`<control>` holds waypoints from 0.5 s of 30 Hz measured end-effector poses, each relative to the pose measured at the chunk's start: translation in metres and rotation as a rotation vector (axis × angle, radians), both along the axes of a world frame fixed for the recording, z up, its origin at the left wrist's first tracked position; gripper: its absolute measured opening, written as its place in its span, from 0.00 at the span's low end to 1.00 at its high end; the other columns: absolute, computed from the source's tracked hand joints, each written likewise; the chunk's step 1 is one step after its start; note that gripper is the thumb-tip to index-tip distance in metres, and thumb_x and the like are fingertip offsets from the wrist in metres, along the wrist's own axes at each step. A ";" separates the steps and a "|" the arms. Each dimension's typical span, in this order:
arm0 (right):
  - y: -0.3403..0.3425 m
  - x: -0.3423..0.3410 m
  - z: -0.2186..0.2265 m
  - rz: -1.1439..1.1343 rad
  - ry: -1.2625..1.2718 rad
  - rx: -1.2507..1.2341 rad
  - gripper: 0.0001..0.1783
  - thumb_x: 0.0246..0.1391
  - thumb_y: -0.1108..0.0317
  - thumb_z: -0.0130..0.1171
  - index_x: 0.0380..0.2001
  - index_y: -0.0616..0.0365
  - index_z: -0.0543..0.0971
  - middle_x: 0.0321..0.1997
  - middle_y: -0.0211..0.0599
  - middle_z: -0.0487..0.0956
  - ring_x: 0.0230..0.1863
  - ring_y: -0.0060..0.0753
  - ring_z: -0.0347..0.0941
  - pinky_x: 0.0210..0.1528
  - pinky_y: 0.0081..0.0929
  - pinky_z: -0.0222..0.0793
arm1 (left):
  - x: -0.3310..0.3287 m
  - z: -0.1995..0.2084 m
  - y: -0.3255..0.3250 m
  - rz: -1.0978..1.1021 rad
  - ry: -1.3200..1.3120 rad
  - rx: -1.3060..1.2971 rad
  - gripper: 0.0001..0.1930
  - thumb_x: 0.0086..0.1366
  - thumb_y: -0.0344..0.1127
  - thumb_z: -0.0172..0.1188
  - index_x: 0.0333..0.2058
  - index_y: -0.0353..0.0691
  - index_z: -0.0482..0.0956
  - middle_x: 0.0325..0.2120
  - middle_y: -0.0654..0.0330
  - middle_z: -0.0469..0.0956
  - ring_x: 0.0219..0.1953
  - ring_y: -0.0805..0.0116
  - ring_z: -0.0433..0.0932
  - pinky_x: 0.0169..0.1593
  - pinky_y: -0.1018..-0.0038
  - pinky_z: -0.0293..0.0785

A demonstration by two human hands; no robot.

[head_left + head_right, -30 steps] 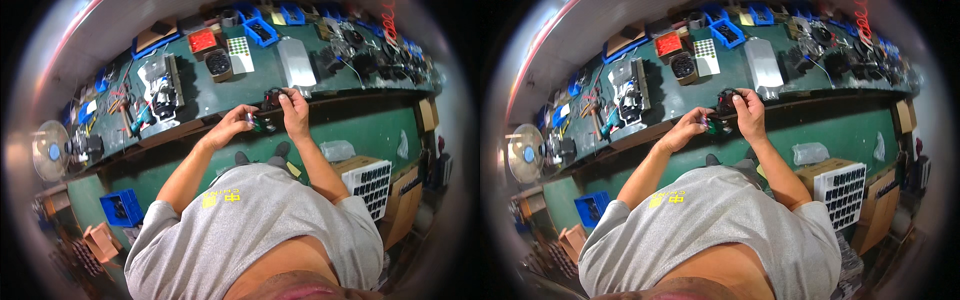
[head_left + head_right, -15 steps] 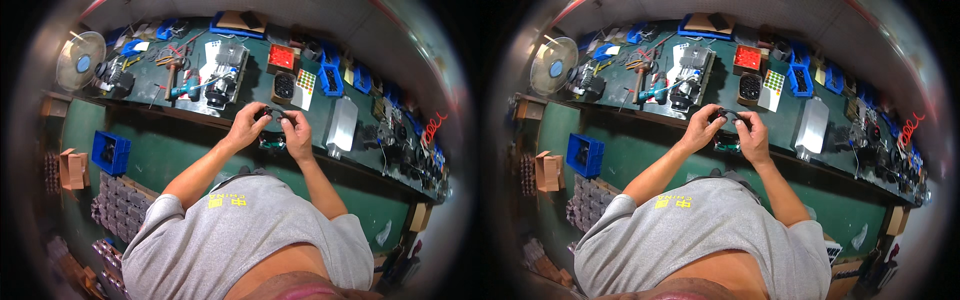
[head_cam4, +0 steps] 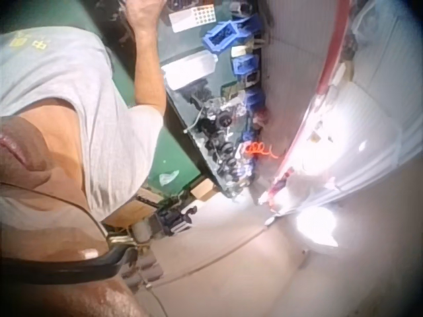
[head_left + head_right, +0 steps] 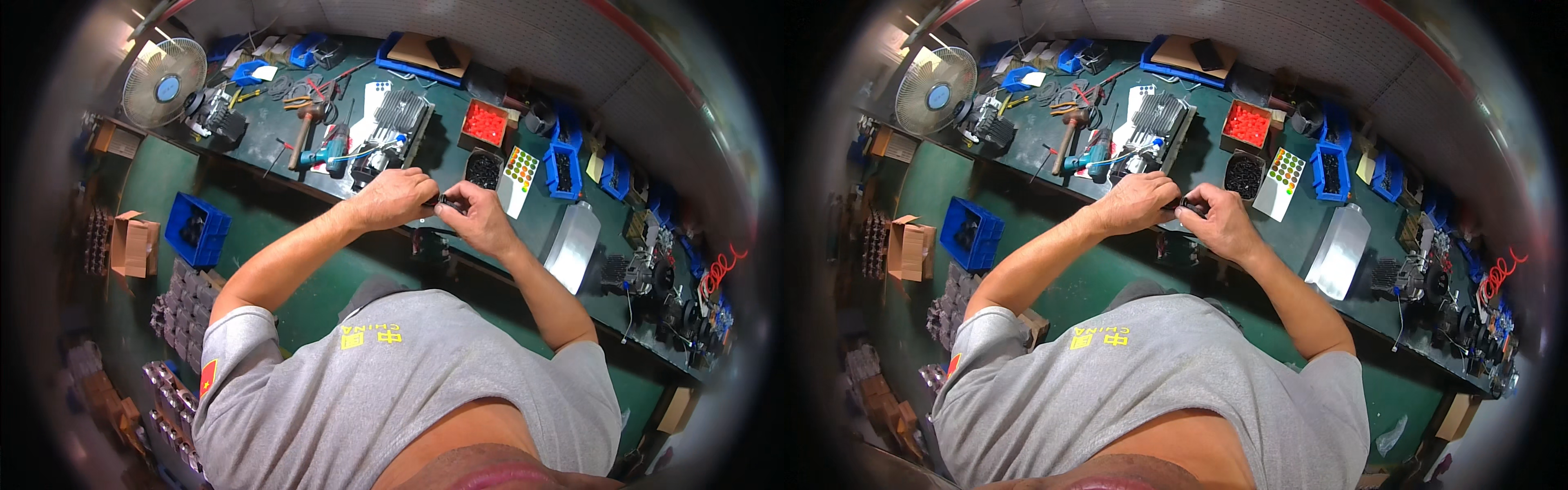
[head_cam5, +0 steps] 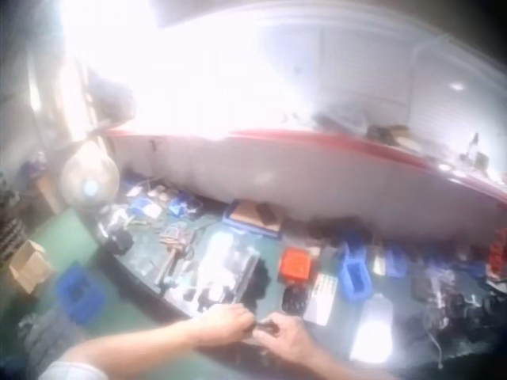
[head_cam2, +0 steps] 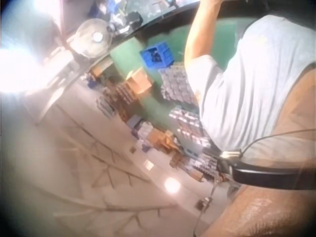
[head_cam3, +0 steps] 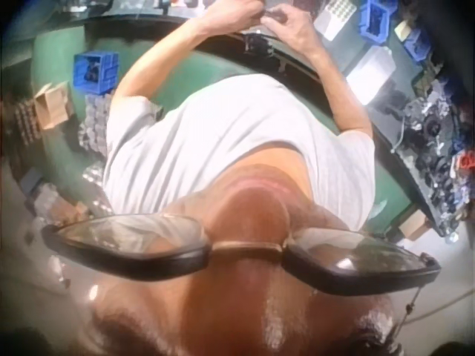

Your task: The person unpacks a metal casing and attaches it to a motor assembly. They then use a power drill to secure the casing, followed by manual adjustments and the use of a hammer to fit components. Finally, they connect a small circuit board to the assembly.

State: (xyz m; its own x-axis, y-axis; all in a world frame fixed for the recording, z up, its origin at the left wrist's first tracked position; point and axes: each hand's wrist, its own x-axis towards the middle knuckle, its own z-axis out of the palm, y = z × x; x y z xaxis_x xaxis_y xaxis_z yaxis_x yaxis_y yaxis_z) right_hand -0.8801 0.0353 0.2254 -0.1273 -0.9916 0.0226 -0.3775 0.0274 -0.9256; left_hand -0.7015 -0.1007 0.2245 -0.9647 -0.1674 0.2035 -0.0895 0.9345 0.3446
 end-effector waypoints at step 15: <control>-0.088 0.026 0.023 0.328 -0.160 0.255 0.18 0.68 0.59 0.56 0.28 0.63 0.76 0.22 0.32 0.77 0.22 0.22 0.77 0.25 0.23 0.74 | 0.037 0.007 -0.093 -0.199 0.082 0.015 0.14 0.55 0.40 0.71 0.30 0.39 0.75 0.28 0.55 0.78 0.36 0.53 0.80 0.41 0.60 0.78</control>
State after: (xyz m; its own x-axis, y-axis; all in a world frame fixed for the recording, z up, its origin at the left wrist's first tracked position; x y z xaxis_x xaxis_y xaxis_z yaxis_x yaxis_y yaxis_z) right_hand -0.8538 -0.0526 0.2480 0.2128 -0.9514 -0.2228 -0.2565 0.1656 -0.9522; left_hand -0.6641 -0.1935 0.2310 -0.9594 0.0209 0.2814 0.1249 0.9257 0.3570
